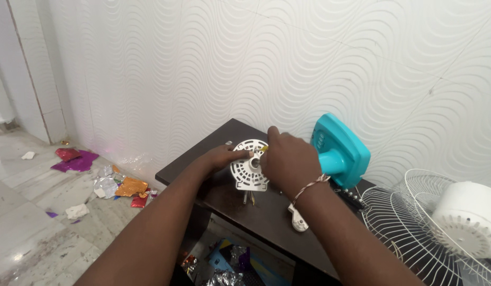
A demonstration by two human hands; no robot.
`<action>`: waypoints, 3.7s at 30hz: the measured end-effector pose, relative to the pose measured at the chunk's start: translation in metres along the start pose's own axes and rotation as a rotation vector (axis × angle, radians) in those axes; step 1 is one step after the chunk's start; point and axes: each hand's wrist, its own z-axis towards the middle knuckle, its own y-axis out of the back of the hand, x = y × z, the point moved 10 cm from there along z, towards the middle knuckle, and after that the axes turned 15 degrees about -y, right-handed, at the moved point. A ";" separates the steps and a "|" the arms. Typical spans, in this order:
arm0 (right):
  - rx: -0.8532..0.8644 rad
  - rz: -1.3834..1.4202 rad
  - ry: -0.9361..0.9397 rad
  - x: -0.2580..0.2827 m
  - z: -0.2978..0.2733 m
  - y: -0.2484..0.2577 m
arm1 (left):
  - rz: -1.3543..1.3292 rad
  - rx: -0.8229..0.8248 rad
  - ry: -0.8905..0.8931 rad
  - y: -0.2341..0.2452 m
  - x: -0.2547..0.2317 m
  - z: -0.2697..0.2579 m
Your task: The person assembles a white plastic fan motor housing on a dark table using a yellow screwdriver. They insert and tighten multiple screws into the housing, repeatedly adjusting the part's position to access different screw holes.
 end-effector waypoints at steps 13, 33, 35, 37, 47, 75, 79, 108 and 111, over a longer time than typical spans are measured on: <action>0.029 -0.022 -0.046 -0.003 0.001 0.001 | 0.056 0.010 -0.057 0.004 -0.002 0.002; 0.084 0.004 -0.125 -0.005 0.005 -0.003 | 0.207 0.016 0.013 0.014 0.030 0.028; 0.077 -0.005 -0.143 -0.009 0.006 -0.003 | 0.207 0.035 0.009 0.011 0.032 0.029; 0.056 0.028 -0.134 -0.013 0.008 0.000 | 0.228 0.036 0.003 0.013 0.031 0.032; 0.053 0.172 0.020 -0.013 0.014 0.009 | 0.243 0.041 0.006 0.007 0.022 0.029; 0.003 1.428 -0.272 -0.082 -0.038 -0.081 | 0.311 0.013 -0.061 0.004 -0.004 0.022; -0.051 1.175 -0.211 -0.061 -0.043 -0.078 | 0.257 -0.002 -0.063 0.005 -0.004 0.015; -0.177 0.876 -0.123 -0.042 -0.046 -0.066 | 0.530 -0.399 -0.873 -0.012 -0.122 -0.096; -0.207 0.858 -0.059 -0.040 -0.052 -0.065 | 0.502 -0.279 -0.811 -0.033 -0.129 -0.099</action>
